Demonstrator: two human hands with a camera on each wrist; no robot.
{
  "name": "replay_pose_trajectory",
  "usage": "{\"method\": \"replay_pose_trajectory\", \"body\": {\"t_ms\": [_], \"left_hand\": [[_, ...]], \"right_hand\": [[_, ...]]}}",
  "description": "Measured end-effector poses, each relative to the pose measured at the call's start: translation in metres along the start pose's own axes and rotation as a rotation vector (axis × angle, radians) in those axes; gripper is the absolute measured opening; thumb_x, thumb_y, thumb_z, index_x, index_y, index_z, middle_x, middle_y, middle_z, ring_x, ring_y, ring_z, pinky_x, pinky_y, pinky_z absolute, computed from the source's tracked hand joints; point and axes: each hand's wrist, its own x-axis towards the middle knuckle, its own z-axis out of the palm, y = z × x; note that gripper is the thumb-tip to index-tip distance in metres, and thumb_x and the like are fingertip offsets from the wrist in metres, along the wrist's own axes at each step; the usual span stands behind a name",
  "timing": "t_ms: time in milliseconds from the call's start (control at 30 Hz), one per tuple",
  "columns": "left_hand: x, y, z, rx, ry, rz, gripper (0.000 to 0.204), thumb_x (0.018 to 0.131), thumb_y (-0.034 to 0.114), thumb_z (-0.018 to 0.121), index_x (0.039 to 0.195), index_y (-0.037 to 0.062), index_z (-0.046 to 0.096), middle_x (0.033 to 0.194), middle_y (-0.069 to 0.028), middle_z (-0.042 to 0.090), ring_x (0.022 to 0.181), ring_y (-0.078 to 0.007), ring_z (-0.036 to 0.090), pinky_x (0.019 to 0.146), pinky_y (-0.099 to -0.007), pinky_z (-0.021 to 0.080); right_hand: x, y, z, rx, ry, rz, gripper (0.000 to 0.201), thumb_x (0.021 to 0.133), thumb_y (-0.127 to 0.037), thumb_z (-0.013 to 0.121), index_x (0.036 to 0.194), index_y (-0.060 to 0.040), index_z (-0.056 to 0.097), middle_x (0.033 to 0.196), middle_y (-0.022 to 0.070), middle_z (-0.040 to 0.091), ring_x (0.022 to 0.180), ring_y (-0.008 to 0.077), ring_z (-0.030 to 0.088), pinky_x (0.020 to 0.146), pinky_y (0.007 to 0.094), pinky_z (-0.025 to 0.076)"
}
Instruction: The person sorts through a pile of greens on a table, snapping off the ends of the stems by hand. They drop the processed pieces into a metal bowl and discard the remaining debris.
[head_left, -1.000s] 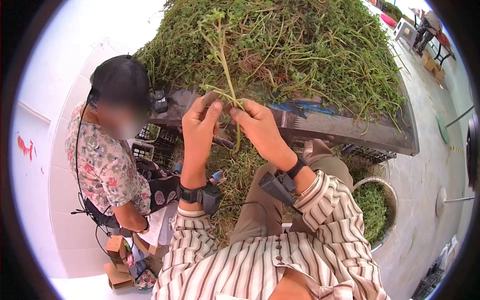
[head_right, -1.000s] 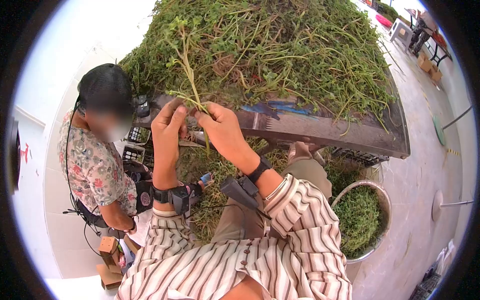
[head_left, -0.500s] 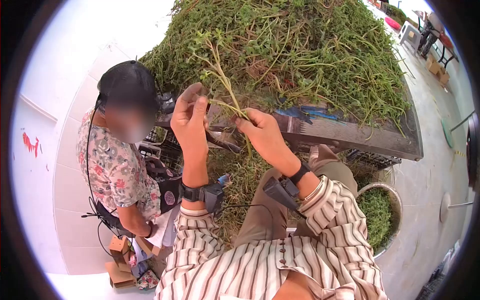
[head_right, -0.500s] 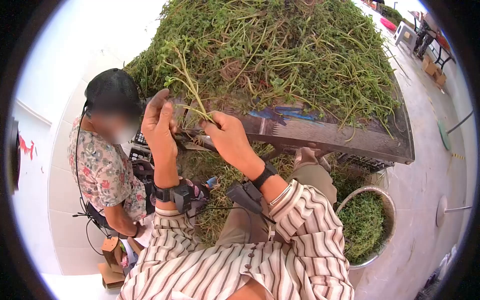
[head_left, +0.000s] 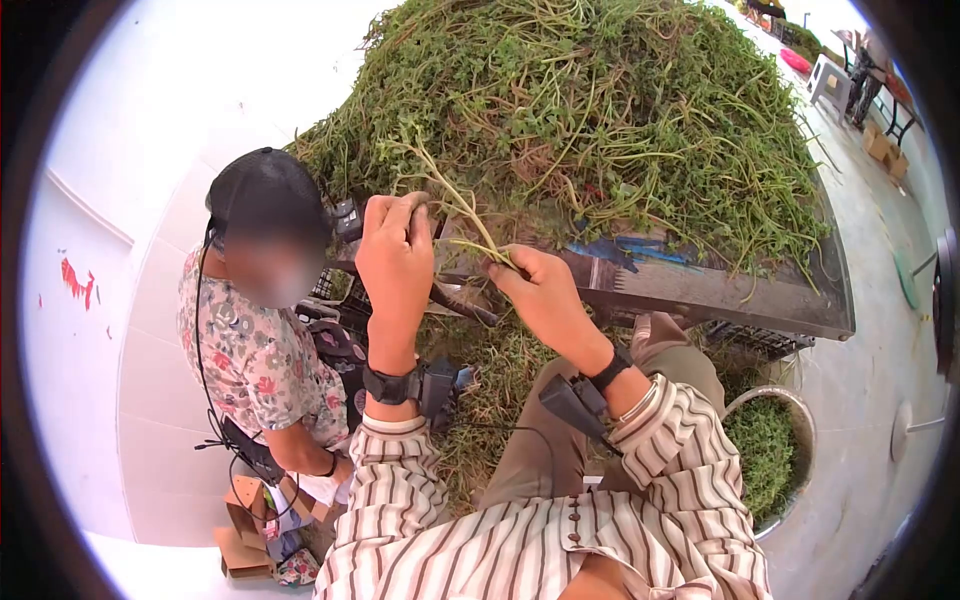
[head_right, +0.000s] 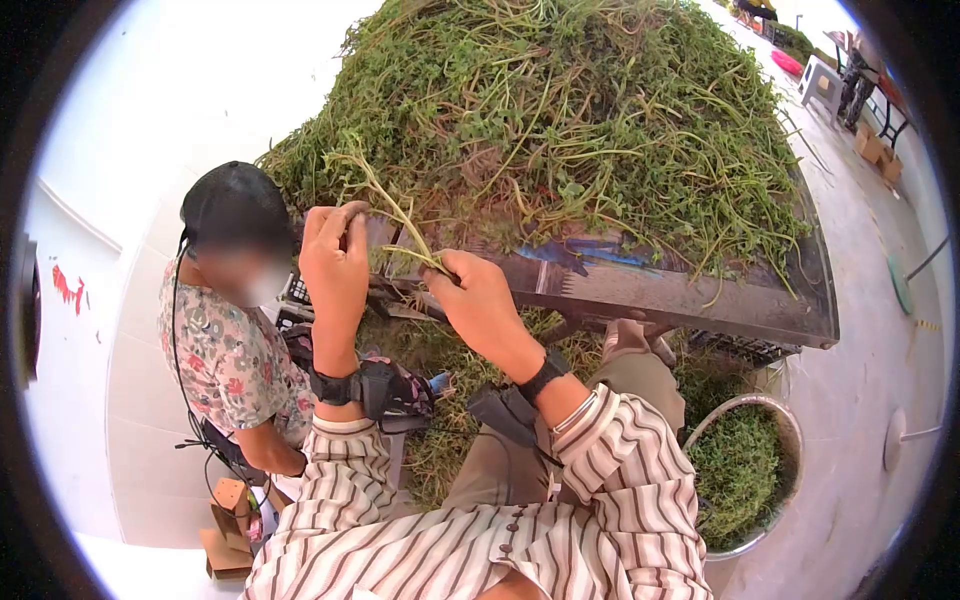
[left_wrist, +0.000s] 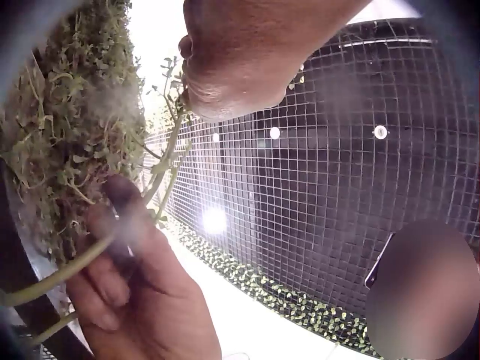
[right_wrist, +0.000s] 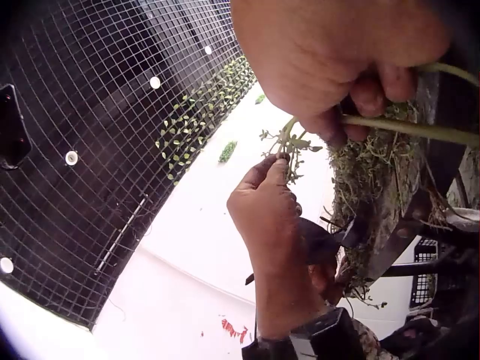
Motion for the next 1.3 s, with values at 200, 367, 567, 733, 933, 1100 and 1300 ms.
{"method": "replay_pose_trajectory", "body": {"t_ms": [200,367,567,733,933,1100,1300], "left_hand": [[0.008,-0.014,0.010,-0.035,0.108,0.005,0.011,0.086,0.008,0.054,0.090,-0.0014,0.059,0.081,-0.0077,0.052,0.066,-0.0172,0.049,0.061,-0.0302,0.041],[0.018,-0.034,-0.005,-0.310,0.229,-0.289,0.012,0.086,0.010,0.052,0.085,-0.0015,0.057,0.083,-0.0088,0.051,0.074,-0.0188,0.048,0.069,-0.0309,0.040],[0.003,-0.018,0.006,-0.356,-0.037,-0.191,0.017,0.088,0.012,0.054,0.095,-0.0005,0.063,0.086,-0.0044,0.057,0.074,-0.0116,0.050,0.065,-0.0261,0.040],[0.004,-0.021,0.024,-0.475,-0.205,-0.168,0.023,0.087,0.011,0.057,0.106,-0.0008,0.062,0.096,-0.0042,0.060,0.077,-0.0112,0.052,0.068,-0.0251,0.042],[0.006,-0.023,0.027,-0.274,-0.224,-0.091,0.013,0.084,0.003,0.057,0.095,-0.0023,0.062,0.079,-0.0094,0.053,0.064,-0.0176,0.047,0.059,-0.0285,0.039],[0.006,-0.045,0.039,-0.290,-0.003,-0.149,0.013,0.084,0.008,0.054,0.086,-0.0040,0.060,0.072,-0.0062,0.051,0.058,-0.0141,0.041,0.054,-0.0274,0.035],[0.009,-0.068,0.039,-0.643,0.111,-0.583,0.015,0.087,0.010,0.053,0.086,-0.0007,0.063,0.068,0.0058,0.048,0.061,-0.0047,0.037,0.053,-0.0228,0.031]], "right_hand": [[0.001,-0.001,0.000,-0.014,0.014,-0.023,0.020,0.085,-0.016,0.056,0.085,0.0044,0.055,0.070,0.0156,0.049,0.063,0.0260,0.046,0.061,0.0354,0.038],[0.001,-0.001,-0.005,0.026,0.008,-0.005,0.019,0.085,-0.015,0.055,0.084,0.0040,0.054,0.070,0.0135,0.048,0.063,0.0223,0.045,0.060,0.0348,0.038],[0.004,-0.002,-0.006,0.025,0.008,-0.001,0.020,0.086,-0.015,0.055,0.081,0.0040,0.052,0.066,0.0106,0.045,0.061,0.0176,0.041,0.057,0.0331,0.035],[0.006,-0.001,-0.005,0.051,0.016,-0.013,0.020,0.085,-0.014,0.056,0.078,0.0036,0.051,0.064,0.0066,0.042,0.060,0.0138,0.038,0.054,0.0314,0.033],[0.006,-0.005,-0.006,0.160,0.027,0.004,0.019,0.085,-0.014,0.056,0.078,0.0033,0.052,0.062,0.0035,0.041,0.060,0.0111,0.037,0.053,0.0302,0.032],[0.008,-0.002,-0.006,0.155,0.023,0.059,0.017,0.085,-0.013,0.056,0.079,0.0022,0.055,0.061,0.0001,0.039,0.058,0.0086,0.035,0.051,0.0279,0.030],[0.010,0.001,-0.011,0.202,0.067,0.071,0.015,0.085,-0.013,0.057,0.082,0.0014,0.058,0.060,-0.0023,0.039,0.056,0.0062,0.033,0.050,0.0256,0.028]]}}
